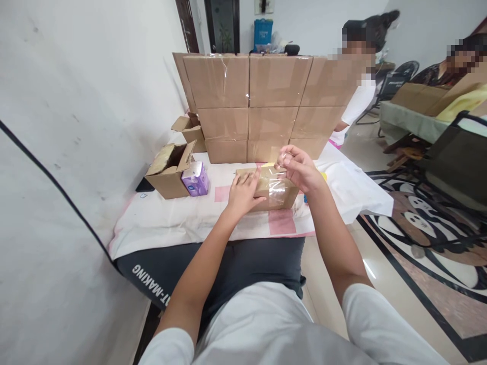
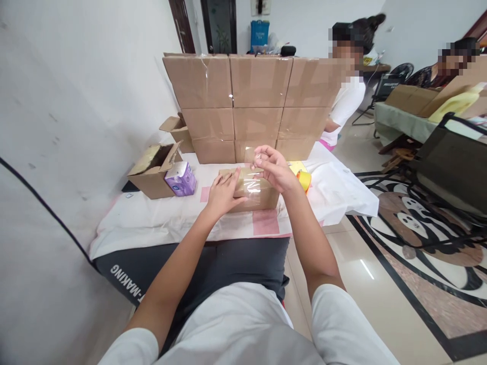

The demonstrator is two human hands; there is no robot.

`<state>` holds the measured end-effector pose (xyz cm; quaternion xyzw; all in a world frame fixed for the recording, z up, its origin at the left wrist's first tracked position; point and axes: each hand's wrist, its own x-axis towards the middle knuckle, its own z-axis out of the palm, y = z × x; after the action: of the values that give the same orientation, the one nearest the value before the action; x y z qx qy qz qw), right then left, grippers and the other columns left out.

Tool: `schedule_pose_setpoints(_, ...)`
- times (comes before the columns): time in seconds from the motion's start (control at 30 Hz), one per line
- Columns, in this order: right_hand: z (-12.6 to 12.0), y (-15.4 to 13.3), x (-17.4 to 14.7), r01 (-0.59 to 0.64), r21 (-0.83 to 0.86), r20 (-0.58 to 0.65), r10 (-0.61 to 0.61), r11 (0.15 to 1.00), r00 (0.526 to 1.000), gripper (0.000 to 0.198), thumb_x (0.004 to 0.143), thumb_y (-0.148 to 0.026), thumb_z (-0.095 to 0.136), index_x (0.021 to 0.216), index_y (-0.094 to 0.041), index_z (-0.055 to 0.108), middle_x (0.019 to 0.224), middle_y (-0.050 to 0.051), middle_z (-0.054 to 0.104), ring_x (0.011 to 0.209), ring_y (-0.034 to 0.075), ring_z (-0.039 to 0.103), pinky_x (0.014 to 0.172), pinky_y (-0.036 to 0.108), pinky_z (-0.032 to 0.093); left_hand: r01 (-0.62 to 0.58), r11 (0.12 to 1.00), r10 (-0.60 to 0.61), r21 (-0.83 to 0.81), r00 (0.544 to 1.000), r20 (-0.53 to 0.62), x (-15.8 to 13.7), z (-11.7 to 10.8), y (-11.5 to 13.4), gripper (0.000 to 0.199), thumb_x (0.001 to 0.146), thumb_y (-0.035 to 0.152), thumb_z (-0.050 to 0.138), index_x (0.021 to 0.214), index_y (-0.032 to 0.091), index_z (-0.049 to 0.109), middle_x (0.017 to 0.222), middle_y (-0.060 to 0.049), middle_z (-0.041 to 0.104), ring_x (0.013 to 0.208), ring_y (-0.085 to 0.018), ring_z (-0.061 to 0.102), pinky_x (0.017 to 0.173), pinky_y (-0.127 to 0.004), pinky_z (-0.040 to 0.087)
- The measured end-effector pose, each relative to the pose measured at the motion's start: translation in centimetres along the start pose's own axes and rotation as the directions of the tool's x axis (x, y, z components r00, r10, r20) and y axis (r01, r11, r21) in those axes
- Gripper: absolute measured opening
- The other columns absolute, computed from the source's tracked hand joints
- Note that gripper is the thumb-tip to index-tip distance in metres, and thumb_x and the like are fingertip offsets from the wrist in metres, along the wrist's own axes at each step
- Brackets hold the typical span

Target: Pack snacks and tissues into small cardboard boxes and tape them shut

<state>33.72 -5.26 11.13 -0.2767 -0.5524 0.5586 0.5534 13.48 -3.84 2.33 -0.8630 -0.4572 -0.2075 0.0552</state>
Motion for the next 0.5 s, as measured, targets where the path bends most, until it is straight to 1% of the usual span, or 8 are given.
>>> schedule_pose_setpoints(0.07, -0.3, 0.8, 0.6, -0.02, -0.023, 0.047, 0.021, 1.0, 0.999, 0.042, 0.071, -0.035, 0.088, 0.102, -0.023, 0.062, 0.078, -0.002, 0.058, 0.075, 0.015, 0.061, 0.055, 0.024, 0.06, -0.004, 1.0, 0.004, -0.007, 1.0, -0.004, 0.0, 0.0, 0.0, 0.102, 0.085, 0.05, 0.072, 0.163, 0.015, 0.016, 0.151, -0.017, 0.054, 0.147, -0.028, 0.043, 0.123, -0.044, 0.025)
schedule_pose_setpoints(0.13, -0.8, 1.6, 1.3, -0.028, -0.041, 0.062, 0.03, 0.999, 0.998, 0.041, 0.072, -0.035, 0.087, 0.102, -0.023, 0.062, 0.078, -0.002, 0.059, 0.075, 0.014, 0.062, 0.055, 0.024, 0.06, -0.004, 1.0, 0.004, -0.013, 1.0, -0.002, -0.1, 0.0, 0.1, 0.104, 0.085, 0.05, 0.073, 0.163, 0.015, 0.015, 0.151, -0.016, 0.055, 0.147, -0.028, 0.042, 0.123, -0.044, 0.025)
schedule_pose_setpoints(0.27, -1.4, 2.9, 2.5, -0.015, -0.073, 0.045, 0.018, 0.997, 0.999, 0.039, 0.073, -0.037, 0.087, 0.101, -0.024, 0.063, 0.077, -0.002, 0.061, 0.073, 0.014, 0.062, 0.053, 0.023, 0.059, 0.004, 1.0, -0.004, -0.031, 1.0, -0.006, -0.1, 0.0, 0.0, 0.112, 0.082, 0.053, 0.075, 0.164, 0.017, 0.009, 0.153, -0.016, 0.052, 0.149, -0.028, 0.04, 0.124, -0.045, 0.023)
schedule_pose_setpoints(0.4, -1.7, 3.6, 3.1, -0.01, -0.07, 0.035, 0.012, 0.998, 0.999, 0.04, 0.072, -0.039, 0.087, 0.101, -0.024, 0.063, 0.077, -0.002, 0.06, 0.073, 0.015, 0.062, 0.053, 0.023, 0.058, -0.002, 0.997, 0.001, -0.077, 1.0, -0.008, -0.1, -0.3, 0.0, 0.129, 0.072, 0.068, 0.078, 0.164, 0.014, 0.004, 0.158, -0.02, 0.044, 0.149, -0.031, 0.04, 0.125, -0.047, 0.021)
schedule_pose_setpoints(0.43, -1.7, 3.6, 3.1, -0.01, -0.065, 0.025, 0.012, 0.998, 1.0, 0.041, 0.071, -0.039, 0.087, 0.1, -0.024, 0.063, 0.076, -0.002, 0.059, 0.073, 0.015, 0.061, 0.053, 0.024, 0.058, 0.003, 0.996, -0.004, -0.087, 1.0, -0.005, 0.0, -0.3, 0.0, 0.13, 0.072, 0.07, 0.076, 0.164, 0.013, 0.004, 0.159, -0.02, 0.043, 0.149, -0.031, 0.04, 0.125, -0.047, 0.021)
schedule_pose_setpoints(0.5, -1.5, 3.5, 3.0, -0.007, -0.049, 0.002, 0.008, 0.999, 1.0, 0.043, 0.069, -0.04, 0.089, 0.099, -0.024, 0.062, 0.075, -0.002, 0.058, 0.072, 0.015, 0.06, 0.052, 0.024, 0.058, 0.022, 0.995, -0.022, -0.101, 1.0, -0.003, 0.1, -0.3, 0.1, 0.126, 0.075, 0.071, 0.073, 0.164, 0.013, 0.004, 0.157, -0.02, 0.046, 0.149, -0.03, 0.04, 0.125, -0.047, 0.022)
